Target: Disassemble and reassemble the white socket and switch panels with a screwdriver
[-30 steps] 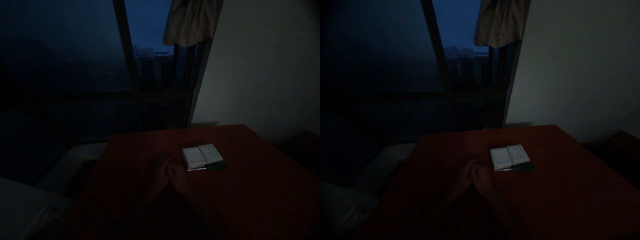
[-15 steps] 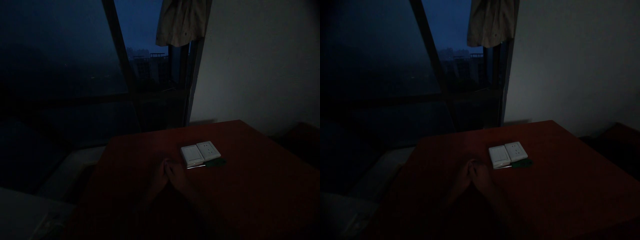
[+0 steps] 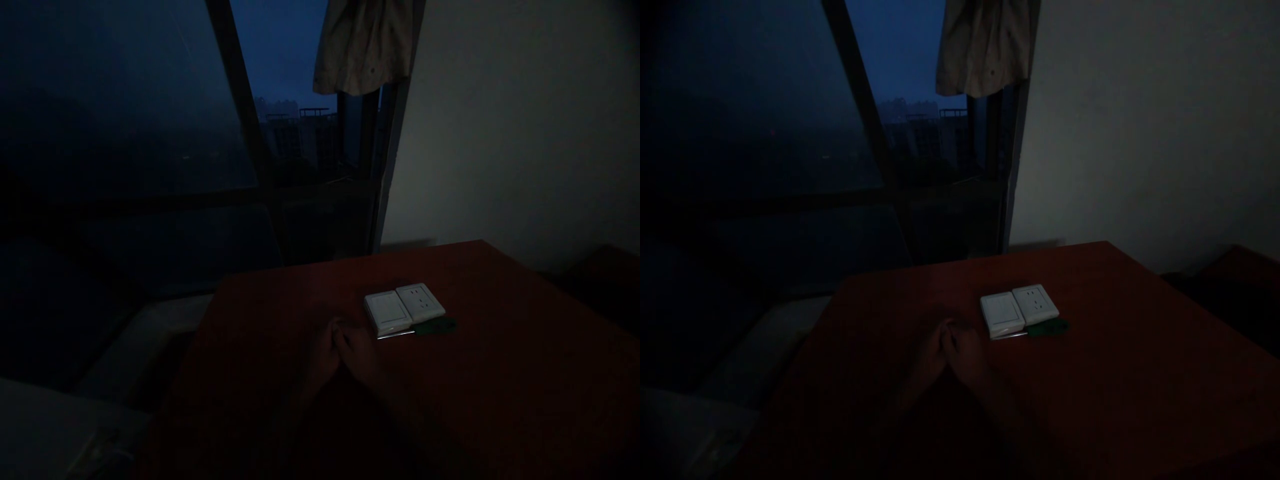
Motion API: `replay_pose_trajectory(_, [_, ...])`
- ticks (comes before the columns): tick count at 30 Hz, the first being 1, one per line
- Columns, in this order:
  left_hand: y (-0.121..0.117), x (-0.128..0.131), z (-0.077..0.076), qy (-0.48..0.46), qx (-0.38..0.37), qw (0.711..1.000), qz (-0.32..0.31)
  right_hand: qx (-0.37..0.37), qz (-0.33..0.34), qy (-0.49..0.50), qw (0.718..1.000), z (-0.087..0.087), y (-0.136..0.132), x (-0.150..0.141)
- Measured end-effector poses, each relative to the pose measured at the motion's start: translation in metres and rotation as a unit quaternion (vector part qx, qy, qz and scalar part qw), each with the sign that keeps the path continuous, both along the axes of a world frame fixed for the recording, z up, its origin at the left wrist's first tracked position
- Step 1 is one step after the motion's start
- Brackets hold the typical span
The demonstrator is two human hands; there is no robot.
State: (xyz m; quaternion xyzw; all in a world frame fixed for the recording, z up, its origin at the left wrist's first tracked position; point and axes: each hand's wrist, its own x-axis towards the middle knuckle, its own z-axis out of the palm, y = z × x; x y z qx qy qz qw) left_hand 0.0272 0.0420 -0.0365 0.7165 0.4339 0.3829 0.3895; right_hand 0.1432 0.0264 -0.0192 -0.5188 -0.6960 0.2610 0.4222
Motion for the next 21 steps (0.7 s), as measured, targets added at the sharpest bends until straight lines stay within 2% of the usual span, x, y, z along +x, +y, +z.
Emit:
replay_pose_trajectory(12, [0.0013,-0.0008,-0.0041,0.016,0.007,1.000,0.011,0.011,-0.008,0.003,1.000,-0.0013,0.0023,-0.0002])
replay_pose_trajectory(21, [0.0030,0.0008,-0.0012,0.028,0.015,0.999,0.015,0.013,-0.021,0.021,0.999,-0.0032,0.0065,0.0011])
